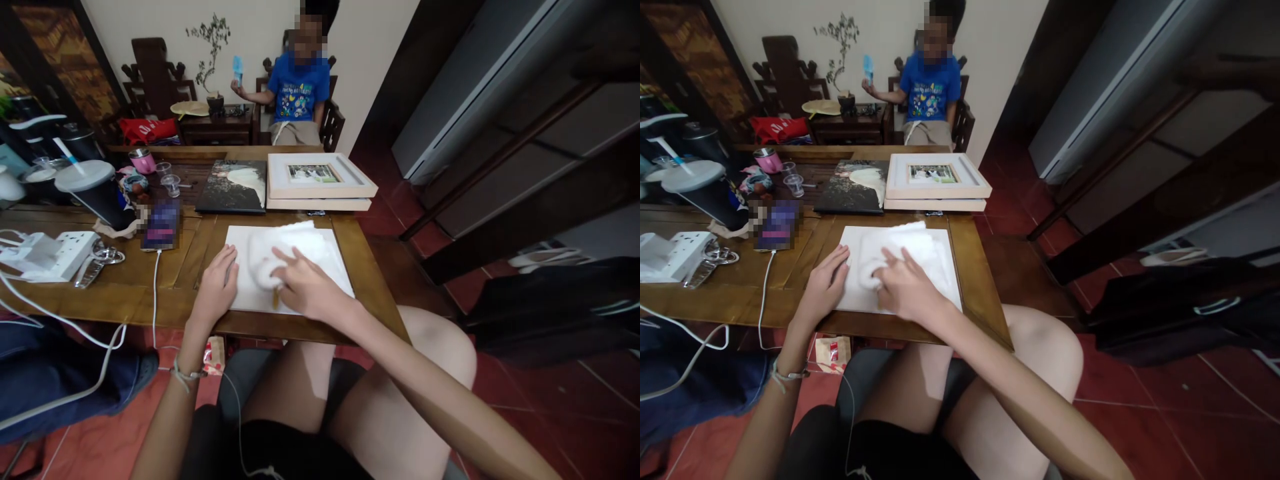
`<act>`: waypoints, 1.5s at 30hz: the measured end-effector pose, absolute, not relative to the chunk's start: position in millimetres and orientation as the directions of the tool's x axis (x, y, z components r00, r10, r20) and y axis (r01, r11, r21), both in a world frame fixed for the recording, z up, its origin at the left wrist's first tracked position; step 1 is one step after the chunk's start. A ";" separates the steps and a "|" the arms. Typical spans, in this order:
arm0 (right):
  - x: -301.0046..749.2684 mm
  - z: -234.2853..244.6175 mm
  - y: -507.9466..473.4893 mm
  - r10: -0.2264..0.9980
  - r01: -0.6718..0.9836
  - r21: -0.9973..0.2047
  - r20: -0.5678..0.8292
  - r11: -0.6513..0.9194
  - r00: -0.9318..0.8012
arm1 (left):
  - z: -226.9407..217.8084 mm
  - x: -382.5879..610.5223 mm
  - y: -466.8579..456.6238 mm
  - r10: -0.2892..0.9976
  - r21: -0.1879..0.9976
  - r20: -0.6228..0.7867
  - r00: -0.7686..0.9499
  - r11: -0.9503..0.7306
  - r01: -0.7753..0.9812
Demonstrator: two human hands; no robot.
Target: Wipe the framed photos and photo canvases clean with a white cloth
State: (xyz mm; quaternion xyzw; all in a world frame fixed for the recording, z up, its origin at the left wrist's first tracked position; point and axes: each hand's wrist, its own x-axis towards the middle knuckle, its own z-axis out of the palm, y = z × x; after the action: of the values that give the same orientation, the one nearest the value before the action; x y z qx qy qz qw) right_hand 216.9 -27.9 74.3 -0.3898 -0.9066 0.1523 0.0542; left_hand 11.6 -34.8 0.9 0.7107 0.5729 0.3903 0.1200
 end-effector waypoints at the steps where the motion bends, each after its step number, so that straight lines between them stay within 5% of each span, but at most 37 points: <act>1: 207.9 72.2 -16.2 0.761 0.734 -0.281 -0.019 0.618 -0.648 | 1.6 12.0 -35.2 0.908 0.628 0.418 0.030 -0.313 0.713; 7: 157.2 55.3 -13.7 0.819 0.812 -0.108 0.052 0.573 -0.571 | 9.3 13.7 -41.8 0.903 0.791 0.409 -0.131 -0.280 0.543; 12: 167.4 46.8 -64.5 0.491 0.477 -0.119 0.169 0.871 -0.854 | 9.0 10.3 -42.0 0.847 0.858 0.487 -0.212 -0.418 0.298; 16: 204.6 44.5 -74.2 0.382 0.323 -0.284 0.183 0.903 -0.906 | 6.6 10.4 -40.4 0.884 0.898 0.400 -0.240 -0.326 0.297; 20: 232.2 48.4 -39.5 0.506 0.408 -0.385 0.201 0.828 -0.839 | 7.8 15.4 -40.3 0.913 0.764 0.400 -0.078 -0.286 0.578; 27: 183.8 67.0 32.8 0.746 0.697 -0.284 0.120 0.658 -0.655 | 3.7 16.0 -37.2 0.903 0.570 0.427 0.050 -0.312 0.760; 35: 134.0 69.7 47.7 0.709 0.646 -0.323 0.132 0.692 -0.693 | 7.2 13.9 -37.6 0.894 0.549 0.442 0.074 -0.335 0.766; 45: 268.0 55.3 45.8 0.866 0.815 -0.295 0.121 0.498 -0.485 | 2.0 13.8 -37.7 0.899 0.574 0.436 0.031 -0.305 0.760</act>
State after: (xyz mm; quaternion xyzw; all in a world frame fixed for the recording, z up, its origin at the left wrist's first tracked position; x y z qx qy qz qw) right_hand 268.0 45.8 55.3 -0.4909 -0.8561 0.0991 0.1278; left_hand 13.8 -37.7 2.0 0.7122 0.5825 0.3809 0.0915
